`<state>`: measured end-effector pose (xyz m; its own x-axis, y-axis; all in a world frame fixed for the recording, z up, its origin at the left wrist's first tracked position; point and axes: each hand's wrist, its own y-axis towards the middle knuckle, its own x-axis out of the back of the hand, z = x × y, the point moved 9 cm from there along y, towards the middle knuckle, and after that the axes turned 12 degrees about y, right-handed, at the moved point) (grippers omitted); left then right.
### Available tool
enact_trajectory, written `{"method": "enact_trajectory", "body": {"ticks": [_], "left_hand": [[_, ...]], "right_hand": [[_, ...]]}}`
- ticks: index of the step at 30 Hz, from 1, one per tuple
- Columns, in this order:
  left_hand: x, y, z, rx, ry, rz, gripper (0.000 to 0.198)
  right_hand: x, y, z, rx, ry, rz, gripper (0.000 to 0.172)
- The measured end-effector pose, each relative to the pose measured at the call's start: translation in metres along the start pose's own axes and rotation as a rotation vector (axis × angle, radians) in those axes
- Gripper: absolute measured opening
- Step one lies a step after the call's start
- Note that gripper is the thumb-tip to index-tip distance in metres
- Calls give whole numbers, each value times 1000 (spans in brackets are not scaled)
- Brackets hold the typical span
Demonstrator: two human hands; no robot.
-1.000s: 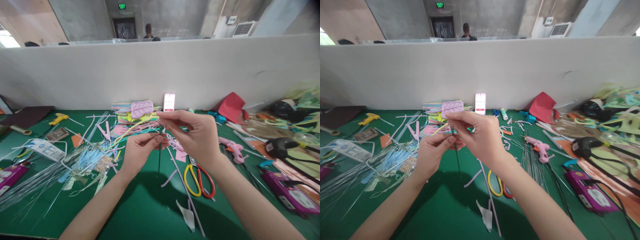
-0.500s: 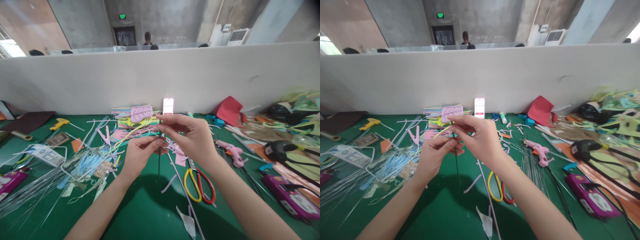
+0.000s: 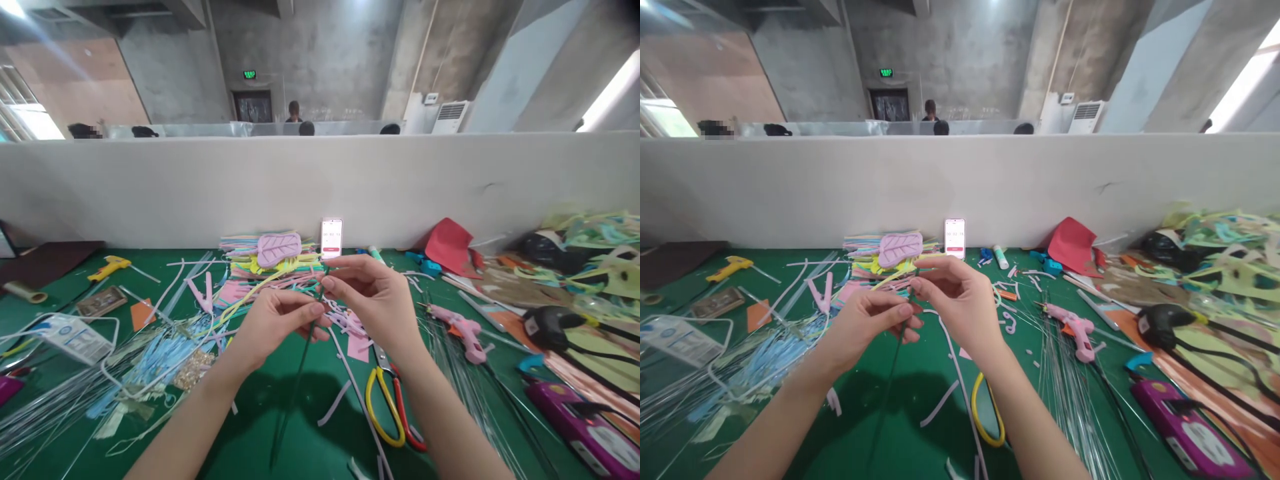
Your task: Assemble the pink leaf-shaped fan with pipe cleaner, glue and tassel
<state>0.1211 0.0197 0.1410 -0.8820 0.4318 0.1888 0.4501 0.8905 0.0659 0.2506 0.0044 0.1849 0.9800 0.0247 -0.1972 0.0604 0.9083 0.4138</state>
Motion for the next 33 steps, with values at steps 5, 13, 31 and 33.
{"method": "enact_trajectory", "body": {"ticks": [5, 13, 31, 33], "left_hand": [[-2, 1, 3, 30, -16, 20, 20], [-4, 3, 9, 61, -33, 38, 21], [-10, 8, 10, -59, -94, 120, 9], [-10, 7, 11, -58, -81, 140, 9]], "right_hand": [[5, 2, -5, -7, 15, -5, 23], [8, 4, -11, -82, 80, -16, 36], [-1, -3, 4, 9, 105, 22, 22], [-2, -3, 5, 19, 101, 35, 19]]}}
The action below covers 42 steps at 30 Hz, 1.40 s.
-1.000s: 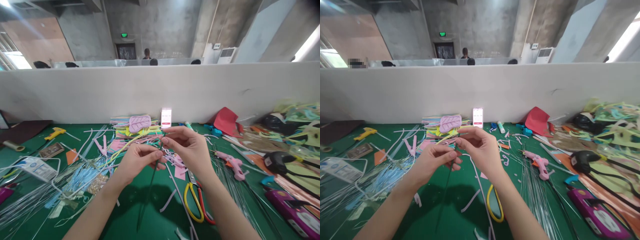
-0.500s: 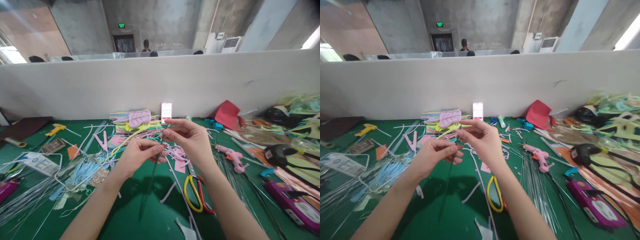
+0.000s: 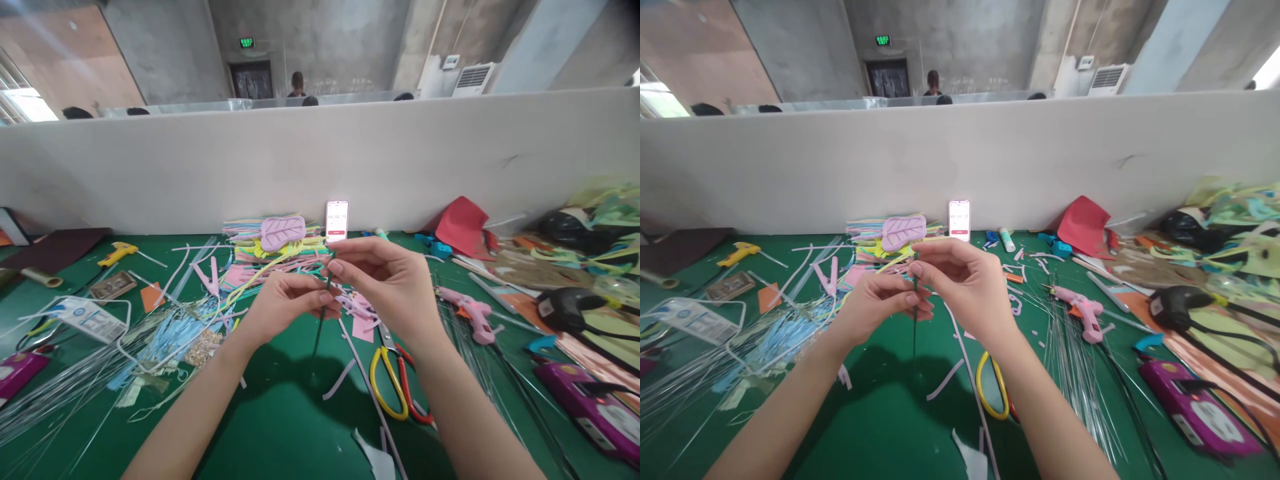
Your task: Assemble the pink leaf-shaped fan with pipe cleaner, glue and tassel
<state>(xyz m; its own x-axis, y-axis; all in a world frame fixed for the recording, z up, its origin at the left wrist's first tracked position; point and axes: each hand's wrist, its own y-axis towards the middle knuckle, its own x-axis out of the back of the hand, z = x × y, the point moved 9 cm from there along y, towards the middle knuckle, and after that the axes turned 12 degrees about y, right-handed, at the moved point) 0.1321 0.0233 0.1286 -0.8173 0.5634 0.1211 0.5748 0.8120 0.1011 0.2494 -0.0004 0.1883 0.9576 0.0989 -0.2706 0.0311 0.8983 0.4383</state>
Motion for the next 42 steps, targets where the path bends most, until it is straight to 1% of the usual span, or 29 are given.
{"method": "enact_trajectory", "body": {"ticks": [4, 9, 13, 17, 24, 27, 31, 33, 38, 42], "left_hand": [[1, -1, -1, 9, 25, 27, 8], [1, -1, -1, 4, 32, 25, 7], [0, 0, 0, 0, 44, 18, 8], [0, -1, -1, -1, 50, 8, 7], [0, -5, -15, -50, 77, -13, 11], [-1, -8, -18, -19, 59, -19, 13], [-5, -7, -7, 89, 29, -25, 18], [-7, -5, 1, 137, 25, -32, 23], [-8, 0, 16, 197, 25, -50, 29], [-6, 2, 21, 193, 31, -74, 30]], "right_hand": [[-1, -1, 2, 7, -9, 20, 16], [-1, -2, 0, -34, -26, 12, 20], [0, -1, 2, -20, -63, -14, 13], [0, -2, 2, -15, -72, -12, 12], [-3, -6, 2, -37, 9, 12, 13], [2, -3, -3, -69, 48, -31, 16], [19, 6, -16, -105, 117, -154, 21], [27, 9, -26, -137, 147, -191, 22], [40, 13, -46, -218, 154, -219, 27], [40, 16, -57, -238, 139, -197, 31]]}}
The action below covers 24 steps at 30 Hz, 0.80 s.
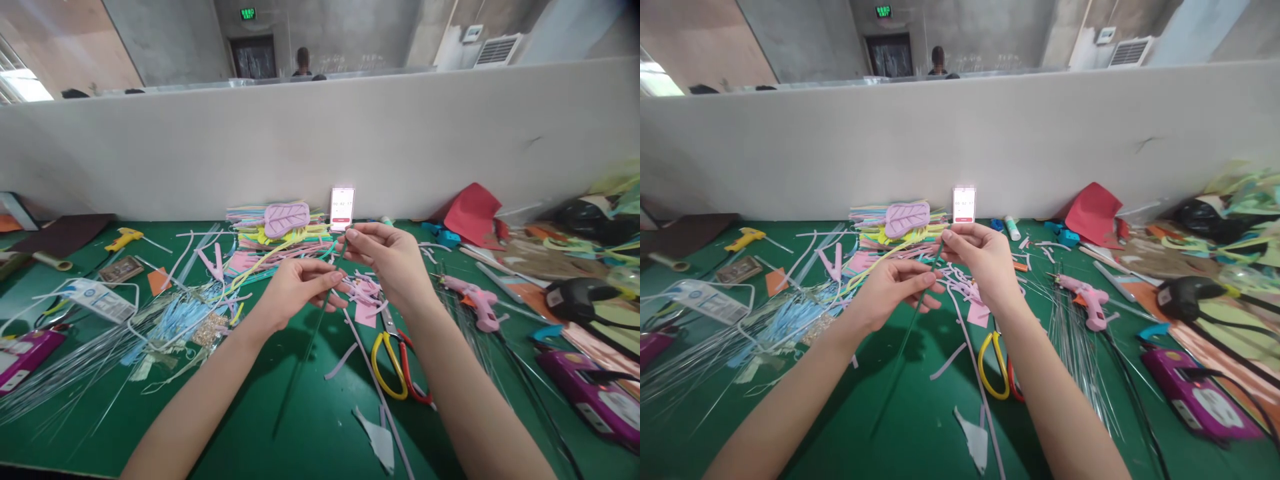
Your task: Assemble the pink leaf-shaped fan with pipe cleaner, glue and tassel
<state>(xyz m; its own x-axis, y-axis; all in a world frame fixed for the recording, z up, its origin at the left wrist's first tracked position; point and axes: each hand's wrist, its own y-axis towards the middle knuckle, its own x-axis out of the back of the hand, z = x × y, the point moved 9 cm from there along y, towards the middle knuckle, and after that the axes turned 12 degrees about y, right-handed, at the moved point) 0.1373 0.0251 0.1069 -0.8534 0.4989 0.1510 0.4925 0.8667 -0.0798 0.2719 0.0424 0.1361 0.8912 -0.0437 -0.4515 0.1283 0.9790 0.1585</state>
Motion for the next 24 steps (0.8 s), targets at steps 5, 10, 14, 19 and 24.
{"method": "enact_trajectory", "body": {"ticks": [5, 10, 14, 19, 24], "left_hand": [[-1, 5, 3, 16, -20, -1, 29], [2, 8, 3, 32, -2, -33, 30], [2, 6, -1, 25, 10, -52, 31], [-6, 3, -4, 23, 33, -26, 30], [-8, 3, -2, 39, 60, -22, 33]], "right_hand": [[13, -11, 9, -22, -224, -44, 40], [89, -56, 66, 49, -786, -238, 38], [172, -97, 63, -361, -1399, -303, 33], [220, -121, 21, -601, -1512, -264, 16], [228, -115, -1, -622, -1546, -289, 20]]}}
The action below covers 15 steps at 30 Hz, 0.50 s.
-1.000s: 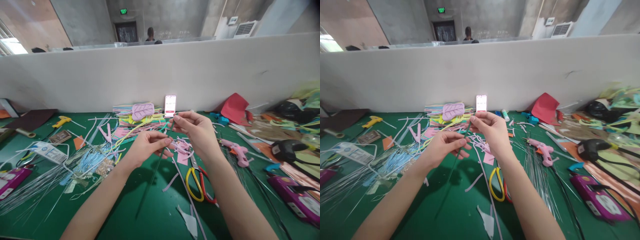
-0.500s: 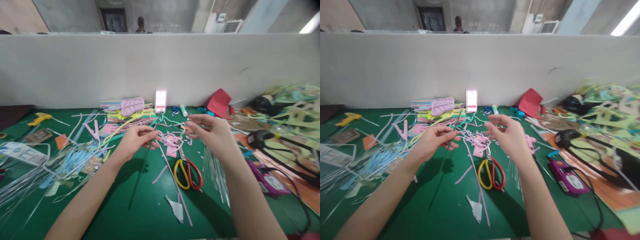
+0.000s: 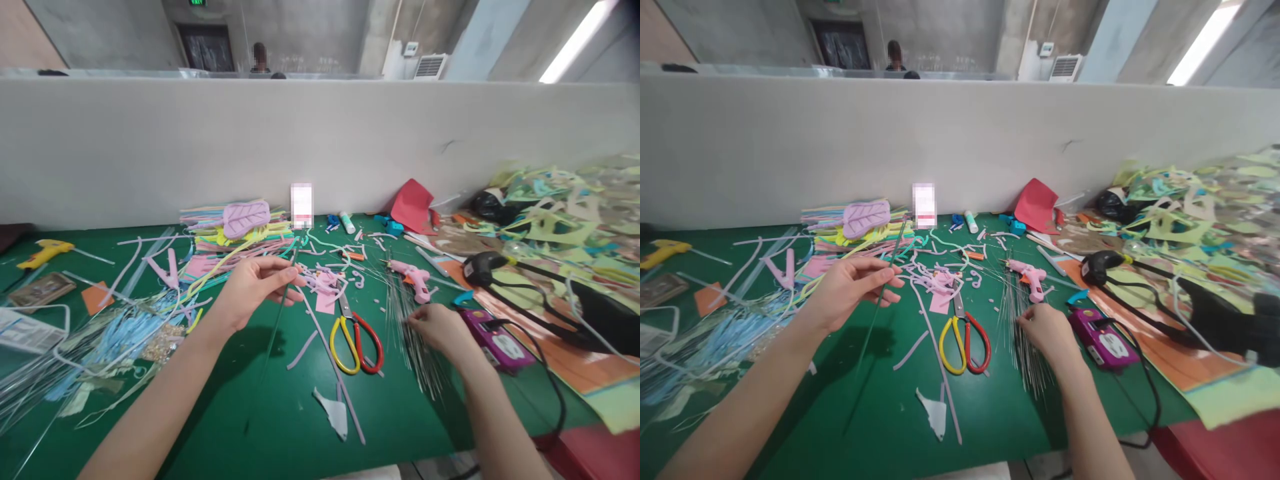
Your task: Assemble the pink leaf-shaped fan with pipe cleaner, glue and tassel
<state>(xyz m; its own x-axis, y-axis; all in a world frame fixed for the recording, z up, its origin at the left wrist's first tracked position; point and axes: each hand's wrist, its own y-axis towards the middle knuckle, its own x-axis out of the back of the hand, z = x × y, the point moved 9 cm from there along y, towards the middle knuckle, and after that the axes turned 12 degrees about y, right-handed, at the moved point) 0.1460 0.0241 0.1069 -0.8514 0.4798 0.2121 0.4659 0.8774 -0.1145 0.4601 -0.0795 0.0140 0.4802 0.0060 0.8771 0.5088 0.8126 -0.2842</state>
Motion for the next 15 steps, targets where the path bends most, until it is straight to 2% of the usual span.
{"method": "enact_trajectory", "body": {"ticks": [6, 15], "left_hand": [[-1, 1, 1, 7, -15, 11, 31], [-4, 0, 2, 1, -28, 21, 33]], "right_hand": [[-1, 5, 4, -3, -91, 5, 22], [-9, -3, 32, -31, -250, -32, 27]]}}
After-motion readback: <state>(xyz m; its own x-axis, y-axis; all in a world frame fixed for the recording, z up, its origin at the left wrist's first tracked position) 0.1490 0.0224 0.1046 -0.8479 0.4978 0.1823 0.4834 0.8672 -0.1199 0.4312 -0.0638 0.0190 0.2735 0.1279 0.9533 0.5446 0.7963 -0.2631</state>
